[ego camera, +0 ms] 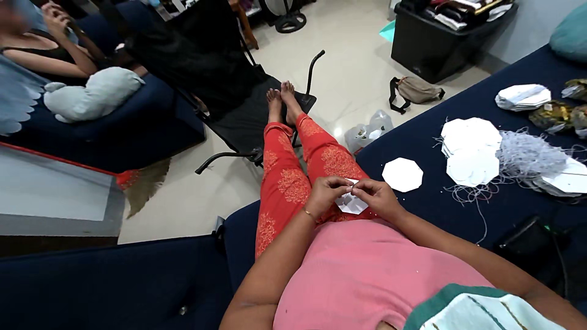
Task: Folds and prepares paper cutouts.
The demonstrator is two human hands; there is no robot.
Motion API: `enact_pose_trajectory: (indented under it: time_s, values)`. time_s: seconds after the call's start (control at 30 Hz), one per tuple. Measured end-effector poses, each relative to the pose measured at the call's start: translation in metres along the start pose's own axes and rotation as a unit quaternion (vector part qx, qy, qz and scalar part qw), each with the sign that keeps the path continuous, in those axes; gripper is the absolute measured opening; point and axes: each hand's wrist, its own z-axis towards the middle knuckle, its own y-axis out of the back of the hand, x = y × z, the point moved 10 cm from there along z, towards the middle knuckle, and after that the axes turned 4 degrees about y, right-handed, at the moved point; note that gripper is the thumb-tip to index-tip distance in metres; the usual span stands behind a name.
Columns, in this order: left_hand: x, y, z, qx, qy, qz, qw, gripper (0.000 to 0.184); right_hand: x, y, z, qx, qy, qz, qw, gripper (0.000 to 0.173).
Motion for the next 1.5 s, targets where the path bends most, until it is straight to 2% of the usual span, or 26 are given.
enact_pose_trajectory:
  time_s: [0.47,0.57,0.63,0.77,0.9,1.07,1.17,1.33,1.5]
  values:
    - [-0.003,-0.003,0.001,0.016,-0.013,0.035,0.999,0.007,0.003,0.000,0.000,0.002,0.019,-0.035,0.999,0.018]
    - [-0.002,-0.006,0.002,0.049,-0.004,0.079,0.996,0.009,0.018,0.005,0.001,0.007,0.070,-0.099,0.993,0.016]
    - [-0.002,-0.009,0.003,0.079,0.008,0.123,0.989,0.011,0.033,0.004,0.002,0.032,0.131,-0.160,0.978,0.020]
    - [-0.007,-0.017,0.002,0.120,0.026,0.202,0.972,0.015,0.062,-0.011,0.000,0.111,0.251,-0.264,0.924,0.023]
    - [-0.011,-0.024,0.000,0.152,0.028,0.250,0.956,0.016,0.073,-0.018,-0.003,0.144,0.303,-0.312,0.889,0.021]
    - [-0.009,-0.029,0.001,0.152,0.036,0.254,0.955,0.017,0.075,-0.019,-0.009,0.120,0.351,-0.348,0.861,0.017]
    - [-0.007,-0.026,0.004,0.136,0.028,0.226,0.964,0.017,0.064,-0.012,-0.006,0.090,0.318,-0.333,0.883,0.017]
    - [0.003,-0.019,0.009,0.102,0.008,0.115,0.988,0.014,0.029,0.012,0.002,0.013,0.145,-0.201,0.969,0.017]
    - [0.012,-0.014,0.006,0.074,0.021,-0.057,0.995,0.010,-0.001,0.024,0.000,-0.021,-0.021,-0.126,0.992,0.018]
